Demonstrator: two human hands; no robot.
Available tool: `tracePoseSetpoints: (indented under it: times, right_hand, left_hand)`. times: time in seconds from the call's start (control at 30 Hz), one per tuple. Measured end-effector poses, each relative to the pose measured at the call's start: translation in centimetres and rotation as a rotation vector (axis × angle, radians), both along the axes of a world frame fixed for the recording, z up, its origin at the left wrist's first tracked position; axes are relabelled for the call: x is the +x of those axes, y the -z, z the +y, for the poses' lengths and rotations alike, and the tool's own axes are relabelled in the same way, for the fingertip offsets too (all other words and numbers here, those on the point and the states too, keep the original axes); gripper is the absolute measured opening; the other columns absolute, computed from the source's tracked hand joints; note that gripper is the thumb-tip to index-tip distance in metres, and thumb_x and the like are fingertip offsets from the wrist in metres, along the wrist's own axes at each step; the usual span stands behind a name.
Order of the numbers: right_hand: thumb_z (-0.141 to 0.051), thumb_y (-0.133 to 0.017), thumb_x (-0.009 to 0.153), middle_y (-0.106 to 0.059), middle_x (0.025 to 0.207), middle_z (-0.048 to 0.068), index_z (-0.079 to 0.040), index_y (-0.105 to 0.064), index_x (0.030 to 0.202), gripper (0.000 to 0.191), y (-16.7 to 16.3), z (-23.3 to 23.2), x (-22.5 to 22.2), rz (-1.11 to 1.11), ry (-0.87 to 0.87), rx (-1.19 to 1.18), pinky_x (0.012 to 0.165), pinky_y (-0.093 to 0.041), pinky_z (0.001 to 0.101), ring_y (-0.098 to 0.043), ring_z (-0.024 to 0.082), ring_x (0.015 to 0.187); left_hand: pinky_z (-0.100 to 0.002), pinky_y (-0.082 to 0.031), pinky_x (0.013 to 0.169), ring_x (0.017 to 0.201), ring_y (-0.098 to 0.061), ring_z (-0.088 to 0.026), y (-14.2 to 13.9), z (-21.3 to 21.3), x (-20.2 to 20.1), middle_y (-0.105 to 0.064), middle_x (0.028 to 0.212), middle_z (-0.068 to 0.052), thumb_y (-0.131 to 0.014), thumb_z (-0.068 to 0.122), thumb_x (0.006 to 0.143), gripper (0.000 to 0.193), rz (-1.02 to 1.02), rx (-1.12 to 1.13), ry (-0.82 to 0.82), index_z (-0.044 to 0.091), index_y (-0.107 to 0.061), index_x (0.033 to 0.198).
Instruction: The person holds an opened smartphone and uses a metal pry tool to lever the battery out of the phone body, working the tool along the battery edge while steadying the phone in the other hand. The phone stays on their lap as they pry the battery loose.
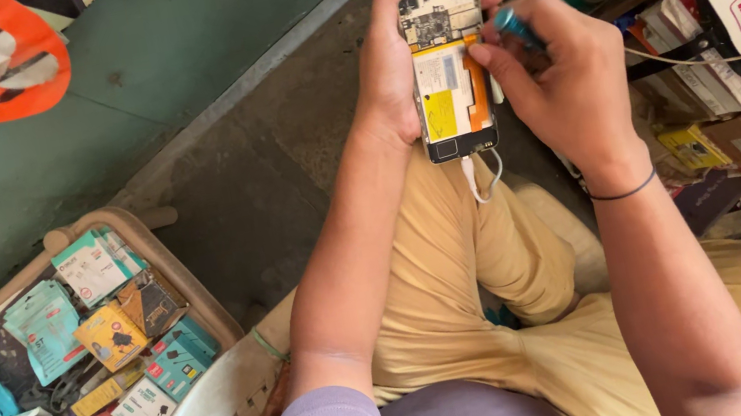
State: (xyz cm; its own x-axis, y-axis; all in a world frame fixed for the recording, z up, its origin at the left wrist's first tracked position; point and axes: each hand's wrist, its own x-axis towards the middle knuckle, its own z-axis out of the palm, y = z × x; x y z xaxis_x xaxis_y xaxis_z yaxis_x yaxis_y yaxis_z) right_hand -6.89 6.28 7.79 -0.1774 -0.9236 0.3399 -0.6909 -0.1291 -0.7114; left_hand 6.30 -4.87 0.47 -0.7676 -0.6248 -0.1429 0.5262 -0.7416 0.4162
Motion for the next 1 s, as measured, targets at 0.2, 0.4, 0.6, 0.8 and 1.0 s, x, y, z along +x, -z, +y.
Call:
tracePoseSetpoints:
  times: [0.2,0.4,0.6,0.8,1.0]
  right_hand:
    - [-0.007,-0.083,0.102,-0.062,0.093,0.008,-0.006,-0.074,0.105,0.010,-0.5,0.1,0.0,0.283,-0.016,-0.104,0.065,-0.048,0.0349,-0.064,0.025,0.073]
    - [-0.005,-0.079,0.095,-0.064,0.095,0.005,-0.011,-0.077,0.109,0.016,-0.5,0.4,-0.1,0.423,-0.009,-0.121,0.073,-0.052,0.0363,-0.067,0.024,0.079]
    - [-0.012,-0.085,0.094,-0.065,0.098,0.005,-0.010,-0.076,0.107,0.015,-2.0,-0.2,-0.1,0.438,-0.039,-0.102,0.073,-0.052,0.0372,-0.067,0.026,0.084]
    - [-0.007,-0.084,0.092,-0.064,0.095,0.010,-0.002,-0.072,0.103,0.017,-2.8,-0.1,0.6,0.402,-0.036,-0.181,0.067,-0.051,0.0381,-0.066,0.029,0.080]
    - [-0.015,-0.087,0.099,-0.061,0.084,0.009,-0.002,-0.066,0.091,0.026,-0.4,4.9,2.9,0.145,0.129,-0.065,0.063,-0.045,0.0336,-0.060,0.025,0.070]
  left_hand:
    - [-0.036,-0.059,0.078,0.083,-0.068,-0.022,-0.9,0.2,0.1,-0.075,0.099,-0.015,-0.038,0.054,0.103,0.074,-0.057,-0.026,-0.042,-0.012,-0.069,0.116]
    - [-0.036,-0.060,0.078,0.082,-0.070,-0.023,-1.0,0.5,0.1,-0.073,0.098,-0.017,-0.039,0.054,0.104,0.074,-0.010,-0.031,-0.028,-0.012,-0.070,0.115]
    - [-0.034,-0.056,0.069,0.079,-0.066,-0.019,-0.6,0.4,0.0,-0.075,0.101,-0.016,-0.041,0.053,0.105,0.072,-0.047,-0.033,-0.077,-0.012,-0.070,0.115]
    - [-0.037,-0.058,0.080,0.084,-0.069,-0.024,-0.3,0.3,-0.1,-0.074,0.102,-0.018,-0.037,0.055,0.104,0.075,-0.034,0.002,-0.048,-0.013,-0.068,0.116]
    - [-0.040,-0.059,0.085,0.087,-0.069,-0.027,0.7,-0.2,-0.3,-0.071,0.103,-0.018,-0.035,0.059,0.103,0.081,0.039,-0.011,-0.049,-0.013,-0.066,0.122]
